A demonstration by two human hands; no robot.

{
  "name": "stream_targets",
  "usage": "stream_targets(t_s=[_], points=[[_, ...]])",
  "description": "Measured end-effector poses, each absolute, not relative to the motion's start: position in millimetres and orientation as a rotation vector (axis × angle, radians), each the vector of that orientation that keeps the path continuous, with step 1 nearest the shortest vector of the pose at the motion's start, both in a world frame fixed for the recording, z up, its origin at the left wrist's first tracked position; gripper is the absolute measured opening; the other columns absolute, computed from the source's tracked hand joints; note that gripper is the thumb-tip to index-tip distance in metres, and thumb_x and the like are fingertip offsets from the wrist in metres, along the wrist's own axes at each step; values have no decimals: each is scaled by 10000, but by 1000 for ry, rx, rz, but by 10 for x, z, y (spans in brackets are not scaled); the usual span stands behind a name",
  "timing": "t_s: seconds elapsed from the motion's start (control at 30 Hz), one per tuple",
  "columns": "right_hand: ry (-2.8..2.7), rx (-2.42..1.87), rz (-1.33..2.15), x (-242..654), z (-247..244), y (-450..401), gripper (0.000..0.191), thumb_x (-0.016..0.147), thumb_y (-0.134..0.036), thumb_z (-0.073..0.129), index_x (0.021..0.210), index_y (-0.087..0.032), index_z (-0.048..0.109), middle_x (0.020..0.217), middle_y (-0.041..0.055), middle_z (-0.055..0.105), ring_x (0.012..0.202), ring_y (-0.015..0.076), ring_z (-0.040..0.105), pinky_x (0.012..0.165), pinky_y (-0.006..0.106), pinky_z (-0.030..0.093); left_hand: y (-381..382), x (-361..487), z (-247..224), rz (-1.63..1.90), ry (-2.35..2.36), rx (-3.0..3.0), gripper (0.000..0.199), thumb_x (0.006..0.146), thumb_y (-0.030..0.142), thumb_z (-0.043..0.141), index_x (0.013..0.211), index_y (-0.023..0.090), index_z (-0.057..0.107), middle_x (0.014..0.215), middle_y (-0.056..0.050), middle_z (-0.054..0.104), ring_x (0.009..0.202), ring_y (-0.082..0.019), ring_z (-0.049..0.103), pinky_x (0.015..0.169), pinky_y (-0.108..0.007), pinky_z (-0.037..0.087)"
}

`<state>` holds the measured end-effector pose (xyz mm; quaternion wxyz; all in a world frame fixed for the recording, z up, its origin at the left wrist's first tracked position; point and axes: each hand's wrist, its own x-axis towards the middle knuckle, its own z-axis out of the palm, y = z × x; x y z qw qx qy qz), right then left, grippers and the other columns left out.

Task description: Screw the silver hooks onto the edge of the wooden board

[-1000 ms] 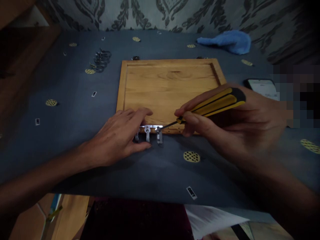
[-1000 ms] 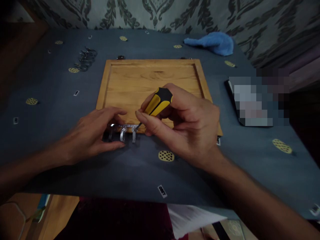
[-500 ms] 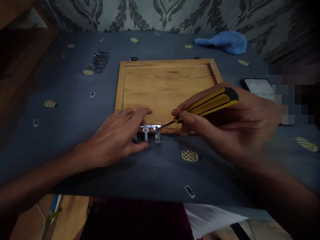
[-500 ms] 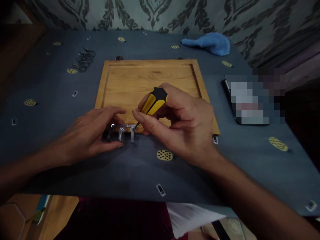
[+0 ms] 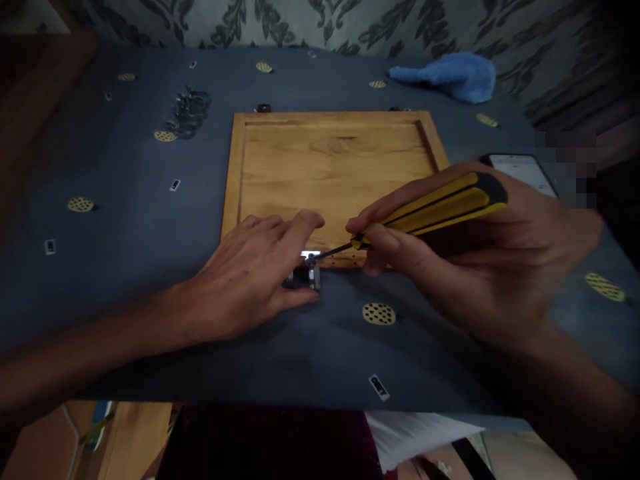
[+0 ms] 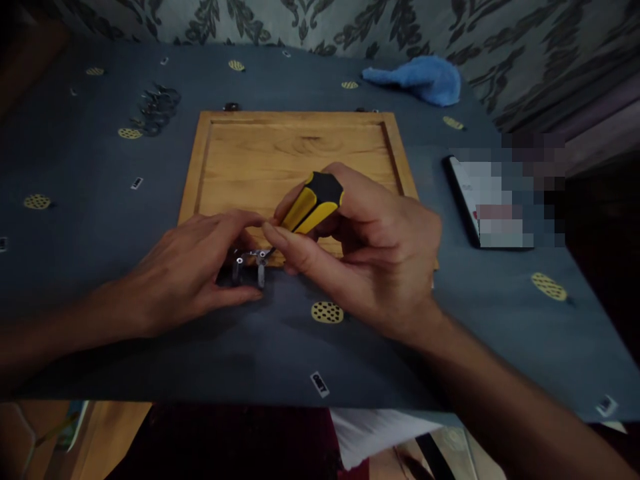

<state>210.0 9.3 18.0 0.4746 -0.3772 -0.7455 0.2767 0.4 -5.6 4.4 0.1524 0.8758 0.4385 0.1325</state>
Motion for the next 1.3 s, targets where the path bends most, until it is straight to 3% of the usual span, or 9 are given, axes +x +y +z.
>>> stream_targets(t_s=[0.23,0.47,0.87,1.3], points=[[-1869,-1018,638,2099,251,60,85,789,-401,811,856,-384,762,754,-34,722,593,208,673,566,371,554,-60,11,-2,397,1245,2483,587,818,345,776,1279,197,444,1075,-68,695,993,-279,650,828,-383,472],[-1892,-1034,653,2105,285,16,86,817,-364,791,899,-367,765,818,-23,743,615,199,686,610,360,589,-70,5,-27,413,1246,2479,570,816,367,777,1265,193,472,1067,-73,690,1008,-294,639,842,-398,470],[-1846,-984,611,2089,237,60,58,819,-330,790,874,-342,779,757,-20,708,535,173,647,515,348,560,-68,1,-42,443,1216,2540,557,848,385,748,1265,170,449,1006,-57,687,962,-278,634,816,-382,462],[-1790,-985,641,2070,180,67,21,847,-298,762,843,-319,761,843,-11,711,531,143,634,462,326,552,-73,9,-31,428,1242,2524,567,844,384,756,1277,171,457,1030,-56,688,987,-268,642,852,-377,464]])
